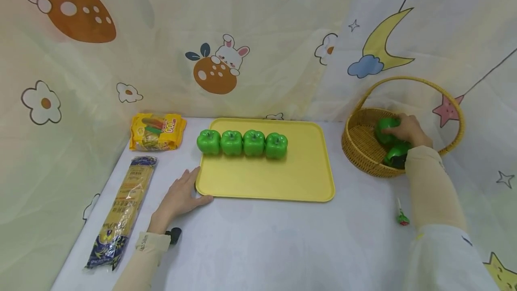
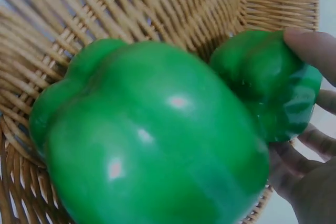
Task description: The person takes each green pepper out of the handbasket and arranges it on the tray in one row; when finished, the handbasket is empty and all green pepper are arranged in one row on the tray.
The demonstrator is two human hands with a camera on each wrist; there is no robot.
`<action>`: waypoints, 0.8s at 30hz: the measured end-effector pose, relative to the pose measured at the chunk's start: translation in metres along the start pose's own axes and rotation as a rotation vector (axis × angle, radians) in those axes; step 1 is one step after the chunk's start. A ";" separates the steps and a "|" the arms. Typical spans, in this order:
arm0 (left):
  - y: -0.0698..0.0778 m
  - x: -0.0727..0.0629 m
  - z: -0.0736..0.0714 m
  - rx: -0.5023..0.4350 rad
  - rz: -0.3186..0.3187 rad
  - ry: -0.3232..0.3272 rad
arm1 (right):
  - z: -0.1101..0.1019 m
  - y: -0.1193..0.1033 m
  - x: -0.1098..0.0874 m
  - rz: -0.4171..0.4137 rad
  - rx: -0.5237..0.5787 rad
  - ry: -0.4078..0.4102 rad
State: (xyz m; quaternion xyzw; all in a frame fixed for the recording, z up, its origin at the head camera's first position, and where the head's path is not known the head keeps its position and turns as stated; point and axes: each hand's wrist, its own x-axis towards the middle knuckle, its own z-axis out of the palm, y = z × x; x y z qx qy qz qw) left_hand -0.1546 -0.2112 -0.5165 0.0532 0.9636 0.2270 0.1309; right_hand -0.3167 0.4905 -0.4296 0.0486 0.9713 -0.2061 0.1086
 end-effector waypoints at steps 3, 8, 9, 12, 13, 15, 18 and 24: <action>0.002 0.000 -0.001 0.000 0.003 0.002 | -0.003 -0.003 0.001 -0.027 0.008 0.025; 0.002 -0.001 -0.002 0.002 0.002 0.001 | -0.007 -0.011 -0.001 -0.050 0.003 0.051; 0.002 -0.001 -0.002 0.002 0.002 0.001 | -0.008 -0.013 -0.002 -0.056 0.003 0.058; 0.001 0.000 -0.001 0.009 0.001 0.001 | -0.009 -0.021 -0.005 -0.080 0.001 0.089; 0.000 0.000 -0.001 0.011 0.001 0.001 | -0.010 -0.024 -0.006 -0.089 -0.002 0.099; 0.000 0.001 -0.001 0.012 0.004 0.004 | -0.010 -0.029 -0.008 -0.104 -0.002 0.119; 0.000 0.001 0.000 0.013 0.005 0.001 | -0.011 -0.036 -0.013 -0.117 0.008 0.143; 0.000 0.001 -0.001 0.003 -0.004 -0.012 | -0.007 -0.048 -0.025 -0.142 0.061 0.179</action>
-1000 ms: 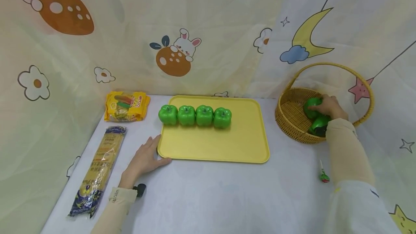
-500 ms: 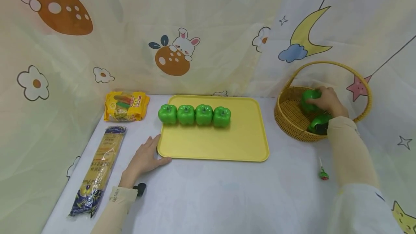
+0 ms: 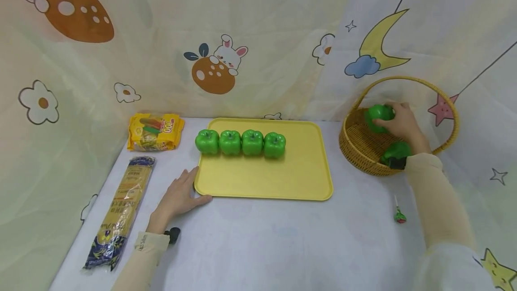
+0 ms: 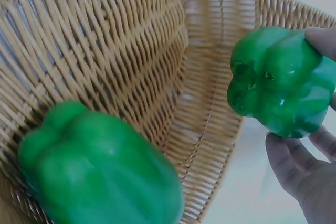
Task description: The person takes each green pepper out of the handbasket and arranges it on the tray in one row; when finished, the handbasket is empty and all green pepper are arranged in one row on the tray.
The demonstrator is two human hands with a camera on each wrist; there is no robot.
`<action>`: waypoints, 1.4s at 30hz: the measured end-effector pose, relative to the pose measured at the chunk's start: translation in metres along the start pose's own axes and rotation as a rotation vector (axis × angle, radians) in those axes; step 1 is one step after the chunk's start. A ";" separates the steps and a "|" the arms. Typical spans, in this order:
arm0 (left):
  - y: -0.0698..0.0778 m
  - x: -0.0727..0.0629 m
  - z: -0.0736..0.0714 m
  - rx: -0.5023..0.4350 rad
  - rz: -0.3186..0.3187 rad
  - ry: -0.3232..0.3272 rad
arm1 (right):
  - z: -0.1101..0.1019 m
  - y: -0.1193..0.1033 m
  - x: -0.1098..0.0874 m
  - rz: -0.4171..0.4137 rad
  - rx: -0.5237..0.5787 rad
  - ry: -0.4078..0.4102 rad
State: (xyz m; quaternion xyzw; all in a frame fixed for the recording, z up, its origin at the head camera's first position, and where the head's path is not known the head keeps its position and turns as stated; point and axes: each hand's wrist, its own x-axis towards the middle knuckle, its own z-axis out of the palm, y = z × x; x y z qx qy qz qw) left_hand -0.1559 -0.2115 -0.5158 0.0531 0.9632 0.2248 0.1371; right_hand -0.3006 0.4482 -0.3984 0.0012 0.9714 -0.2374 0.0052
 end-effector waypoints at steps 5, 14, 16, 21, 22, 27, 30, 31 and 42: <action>0.000 -0.001 -0.002 -0.004 -0.003 -0.002 | 0.005 -0.009 -0.008 -0.029 0.023 0.038; -0.001 0.000 -0.001 0.000 -0.007 0.000 | 0.005 -0.038 -0.028 -0.085 0.128 0.113; -0.002 0.000 -0.001 -0.001 -0.002 0.003 | 0.006 -0.047 -0.032 -0.119 0.156 0.131; -0.001 0.000 0.000 -0.002 0.003 0.001 | 0.014 -0.065 -0.043 -0.191 0.201 0.153; -0.001 -0.001 0.000 -0.001 0.006 0.003 | 0.016 -0.067 -0.046 -0.201 0.208 0.153; -0.001 -0.001 0.000 0.008 0.010 0.010 | 0.029 -0.080 -0.056 -0.220 0.236 0.137; 0.000 -0.002 0.000 0.008 0.011 0.010 | 0.036 -0.090 -0.061 -0.232 0.266 0.130; 0.000 -0.002 0.000 0.006 0.009 0.008 | 0.039 -0.093 -0.063 -0.239 0.279 0.127; 0.003 0.000 0.000 0.003 -0.006 -0.011 | 0.076 -0.103 -0.061 -0.235 0.285 0.048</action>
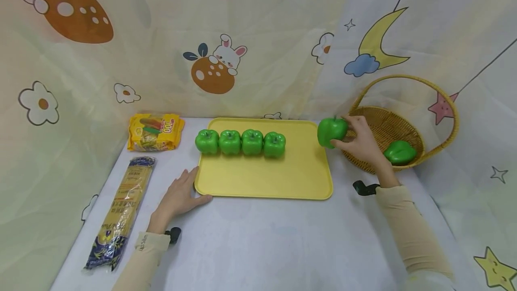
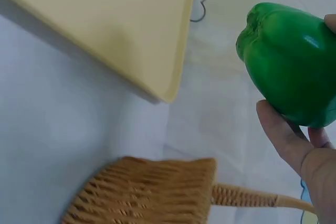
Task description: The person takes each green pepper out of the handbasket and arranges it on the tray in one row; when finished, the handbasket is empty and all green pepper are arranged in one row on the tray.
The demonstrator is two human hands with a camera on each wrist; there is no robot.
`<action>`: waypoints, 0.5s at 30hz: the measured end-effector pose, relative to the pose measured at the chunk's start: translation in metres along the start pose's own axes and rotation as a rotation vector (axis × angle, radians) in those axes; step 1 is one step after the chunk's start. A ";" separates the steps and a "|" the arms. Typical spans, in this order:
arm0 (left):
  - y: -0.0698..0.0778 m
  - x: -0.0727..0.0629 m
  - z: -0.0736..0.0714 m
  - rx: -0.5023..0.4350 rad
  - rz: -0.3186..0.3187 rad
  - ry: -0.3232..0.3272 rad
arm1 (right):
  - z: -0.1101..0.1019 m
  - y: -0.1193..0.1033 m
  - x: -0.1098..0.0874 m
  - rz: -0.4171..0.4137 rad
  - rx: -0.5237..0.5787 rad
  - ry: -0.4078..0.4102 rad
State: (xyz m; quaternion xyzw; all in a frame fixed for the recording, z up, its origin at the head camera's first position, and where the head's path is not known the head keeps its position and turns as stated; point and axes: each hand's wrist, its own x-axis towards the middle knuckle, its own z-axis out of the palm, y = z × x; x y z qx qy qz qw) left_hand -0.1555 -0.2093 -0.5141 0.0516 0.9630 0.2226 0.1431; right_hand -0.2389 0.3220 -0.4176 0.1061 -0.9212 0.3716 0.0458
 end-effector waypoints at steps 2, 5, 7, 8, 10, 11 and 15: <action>0.000 0.000 0.000 0.004 0.004 0.002 | 0.006 0.001 0.001 0.005 -0.002 -0.006; 0.000 0.000 0.000 0.006 0.005 0.007 | 0.013 0.000 0.001 0.024 -0.021 -0.020; 0.000 0.000 -0.001 0.010 0.011 0.011 | 0.017 -0.001 0.001 0.042 -0.017 -0.039; 0.000 0.000 -0.001 0.011 0.012 0.013 | 0.020 -0.001 0.002 0.048 -0.012 -0.051; 0.000 0.000 -0.001 0.012 0.015 0.019 | 0.025 -0.001 0.002 0.044 0.004 -0.077; 0.000 0.000 0.000 0.010 0.018 0.020 | 0.028 0.000 0.003 0.036 0.020 -0.089; -0.001 0.000 0.001 -0.007 0.027 0.025 | 0.041 0.006 0.005 0.001 0.091 -0.139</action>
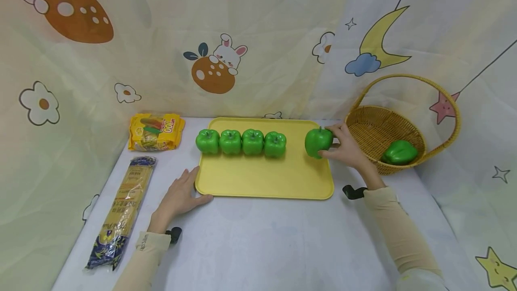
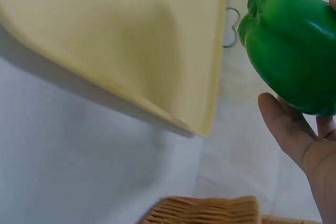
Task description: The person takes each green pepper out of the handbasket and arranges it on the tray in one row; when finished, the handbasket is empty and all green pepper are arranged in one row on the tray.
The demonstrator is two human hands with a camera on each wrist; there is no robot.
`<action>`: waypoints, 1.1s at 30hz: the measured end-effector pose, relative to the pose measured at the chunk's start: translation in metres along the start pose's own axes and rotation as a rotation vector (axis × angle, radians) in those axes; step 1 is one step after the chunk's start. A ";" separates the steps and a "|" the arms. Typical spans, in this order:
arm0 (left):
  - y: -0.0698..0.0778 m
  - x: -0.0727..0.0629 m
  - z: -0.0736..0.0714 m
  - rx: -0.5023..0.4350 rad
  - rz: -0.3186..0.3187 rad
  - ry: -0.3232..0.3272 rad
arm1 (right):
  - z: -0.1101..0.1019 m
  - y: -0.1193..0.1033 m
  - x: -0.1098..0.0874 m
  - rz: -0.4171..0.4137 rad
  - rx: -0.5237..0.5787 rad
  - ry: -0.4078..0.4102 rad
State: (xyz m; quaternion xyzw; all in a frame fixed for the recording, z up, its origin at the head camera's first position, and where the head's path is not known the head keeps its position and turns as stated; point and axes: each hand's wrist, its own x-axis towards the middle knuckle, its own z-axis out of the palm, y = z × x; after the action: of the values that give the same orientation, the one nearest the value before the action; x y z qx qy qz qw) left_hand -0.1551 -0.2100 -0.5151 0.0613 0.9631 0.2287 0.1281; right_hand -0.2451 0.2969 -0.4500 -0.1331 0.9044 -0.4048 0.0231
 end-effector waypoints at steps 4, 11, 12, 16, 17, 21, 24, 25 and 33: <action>-0.001 0.001 0.002 -0.006 0.001 -0.006 | 0.012 0.007 0.000 -0.007 0.009 -0.044; -0.001 0.002 0.002 -0.005 -0.007 -0.014 | 0.027 0.014 -0.002 -0.055 0.005 -0.119; -0.001 0.002 0.002 -0.007 -0.011 -0.014 | 0.028 0.015 -0.002 -0.065 -0.002 -0.125; -0.001 0.002 0.002 0.001 -0.002 -0.006 | 0.034 0.017 -0.003 -0.073 0.004 -0.146; 0.000 0.002 0.002 0.002 0.001 -0.005 | 0.035 0.017 -0.003 -0.071 0.007 -0.149; 0.000 0.001 0.002 0.003 -0.001 -0.007 | 0.038 0.016 -0.004 -0.060 0.040 -0.165; 0.000 0.001 0.001 0.004 -0.002 -0.011 | 0.039 0.015 -0.004 -0.061 0.043 -0.172; 0.000 0.001 0.001 0.005 -0.003 -0.011 | 0.040 0.014 -0.003 -0.058 0.040 -0.174; 0.000 0.001 -0.001 0.020 0.002 0.003 | 0.045 0.013 0.003 -0.009 0.054 -0.196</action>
State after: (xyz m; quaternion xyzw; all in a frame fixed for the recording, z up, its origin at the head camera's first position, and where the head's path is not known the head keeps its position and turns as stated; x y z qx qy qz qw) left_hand -0.1558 -0.2105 -0.5148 0.0632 0.9654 0.2194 0.1259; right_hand -0.2441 0.2720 -0.4900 -0.1753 0.8860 -0.4140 0.1131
